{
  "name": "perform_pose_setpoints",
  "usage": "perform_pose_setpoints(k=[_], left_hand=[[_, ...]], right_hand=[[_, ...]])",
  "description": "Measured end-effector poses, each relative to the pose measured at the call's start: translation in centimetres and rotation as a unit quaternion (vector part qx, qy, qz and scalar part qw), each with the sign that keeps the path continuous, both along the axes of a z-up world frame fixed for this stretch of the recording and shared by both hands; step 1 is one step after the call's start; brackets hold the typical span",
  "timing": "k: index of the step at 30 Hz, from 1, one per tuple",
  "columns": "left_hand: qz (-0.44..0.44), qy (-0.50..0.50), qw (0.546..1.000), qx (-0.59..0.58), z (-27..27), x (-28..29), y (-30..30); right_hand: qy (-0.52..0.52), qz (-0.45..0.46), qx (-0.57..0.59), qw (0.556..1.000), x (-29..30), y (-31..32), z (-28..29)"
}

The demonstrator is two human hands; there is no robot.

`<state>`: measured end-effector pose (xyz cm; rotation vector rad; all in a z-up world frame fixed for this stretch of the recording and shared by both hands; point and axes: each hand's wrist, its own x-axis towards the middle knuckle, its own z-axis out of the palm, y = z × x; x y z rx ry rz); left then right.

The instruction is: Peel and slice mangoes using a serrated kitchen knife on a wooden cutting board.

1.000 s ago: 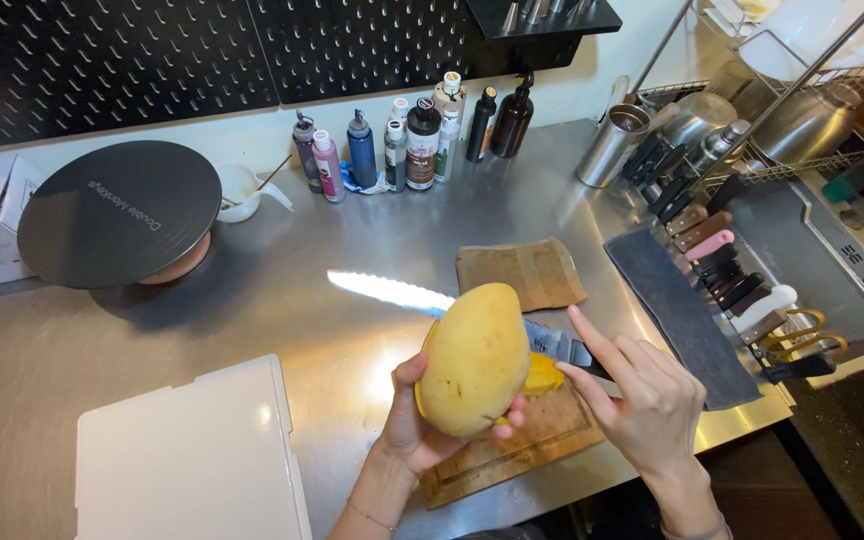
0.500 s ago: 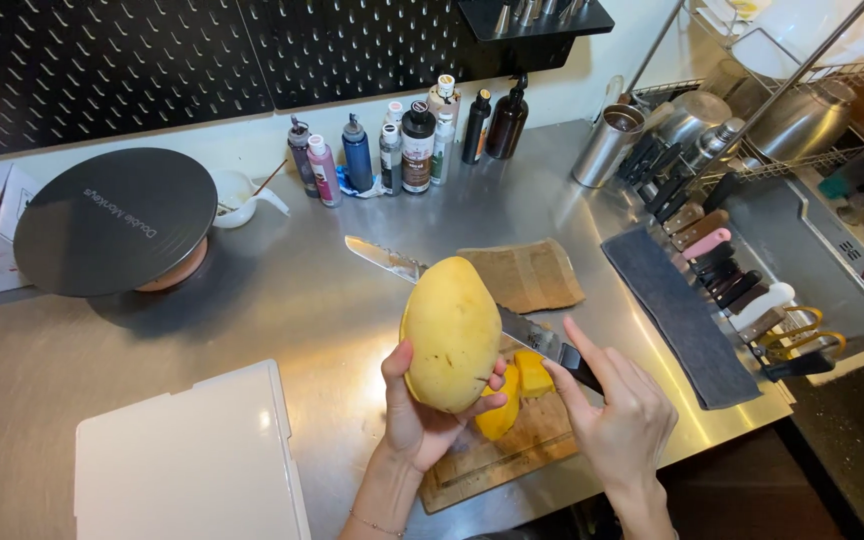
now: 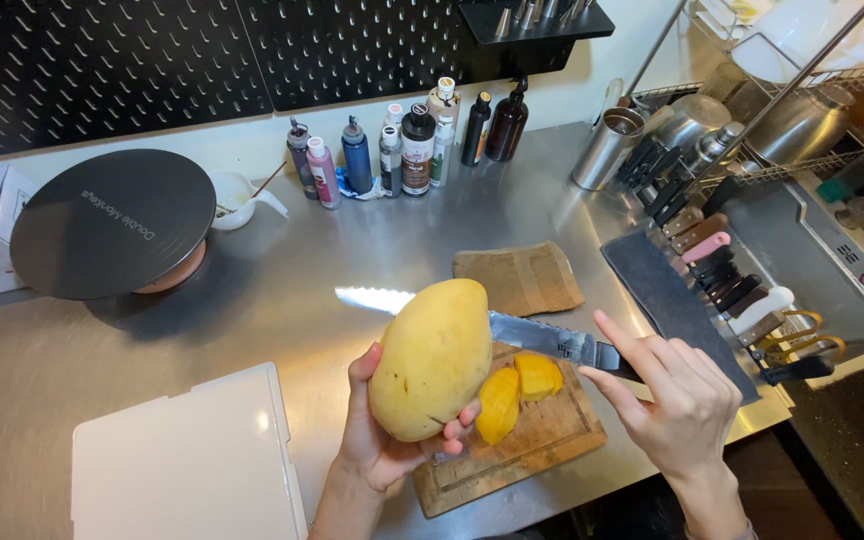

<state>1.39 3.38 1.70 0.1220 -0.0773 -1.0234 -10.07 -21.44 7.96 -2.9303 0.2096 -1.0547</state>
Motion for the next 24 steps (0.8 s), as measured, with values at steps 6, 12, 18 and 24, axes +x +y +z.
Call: perform_pose_setpoints(k=[6, 12, 18, 24], left_hand=[[0.012, -0.043, 0.999, 0.018, -1.4, -0.4, -1.1], [0.088, -0.125, 0.984, 0.097, -1.0, -1.2, -3.7], [-0.054, -0.112, 0.991, 0.042, -2.1, -4.3, -3.4], [0.073, -0.249, 0.941, 0.216, -2.6, -1.0, -1.9]], right_hand=[[-0.027, 0.004, 0.061, 0.998, 0.1, 2.9, -2.2], [-0.047, -0.067, 0.145, 0.986, 1.2, 5.7, -3.0], [-0.085, -0.074, 0.1, 0.989, 2.5, 1.5, 0.9], [-0.049, -0.031, 0.35, 0.935, 1.1, -4.0, -6.2]])
